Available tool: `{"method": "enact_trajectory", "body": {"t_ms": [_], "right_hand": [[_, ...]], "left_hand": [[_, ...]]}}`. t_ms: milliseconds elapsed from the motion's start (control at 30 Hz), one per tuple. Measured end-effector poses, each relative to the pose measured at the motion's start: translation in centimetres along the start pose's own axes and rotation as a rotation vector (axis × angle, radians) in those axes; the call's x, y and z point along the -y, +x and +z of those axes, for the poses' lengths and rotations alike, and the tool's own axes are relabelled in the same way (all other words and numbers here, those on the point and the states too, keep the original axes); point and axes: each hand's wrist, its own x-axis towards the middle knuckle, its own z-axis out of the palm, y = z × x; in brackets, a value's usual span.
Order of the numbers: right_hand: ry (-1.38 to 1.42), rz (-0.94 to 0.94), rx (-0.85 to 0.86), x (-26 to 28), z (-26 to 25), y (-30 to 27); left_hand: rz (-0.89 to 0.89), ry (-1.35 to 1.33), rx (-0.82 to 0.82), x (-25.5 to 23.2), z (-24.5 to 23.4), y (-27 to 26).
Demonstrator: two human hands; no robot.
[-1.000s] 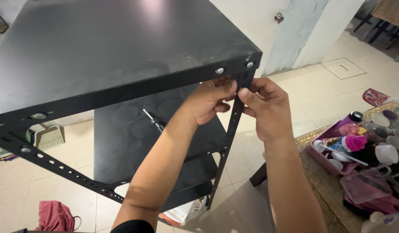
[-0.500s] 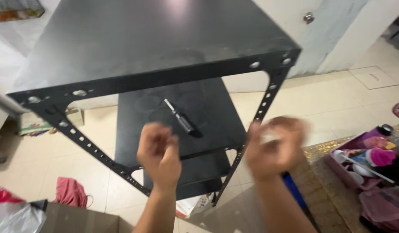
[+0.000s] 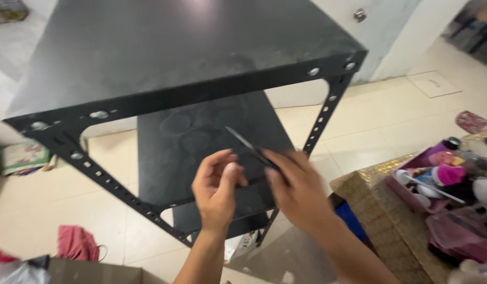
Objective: The person assembles a black metal shelving unit by inserting bolts into the frame and tightening them with a screwdriver. They work on multiple corners and shelves, securing the structure in place.
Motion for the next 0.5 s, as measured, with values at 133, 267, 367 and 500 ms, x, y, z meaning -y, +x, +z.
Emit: {"method": "enact_trajectory", "body": {"t_ms": [133,267,367,500], "right_hand": [[-0.251,0.088,-0.235,1.7,-6.7,-3.3],[-0.331,0.013,-0.408,2.3,-8.9,-3.6],[-0.329,0.044,-0.427,2.1,-9.3,-2.7],[-0.402,-0.002,-0.413,1.5,-9.2,-2.1]], "left_hand": [[0.049,-0.051,0.216,0.6,5.5,3.4],[0.010,-0.261,0.451,1.5,10.8,7.9],[-0.070,-0.419,0.574,2.0,13.2,9.4],[-0.084,-0.443,0.577,2.9,13.6,9.7]]}}
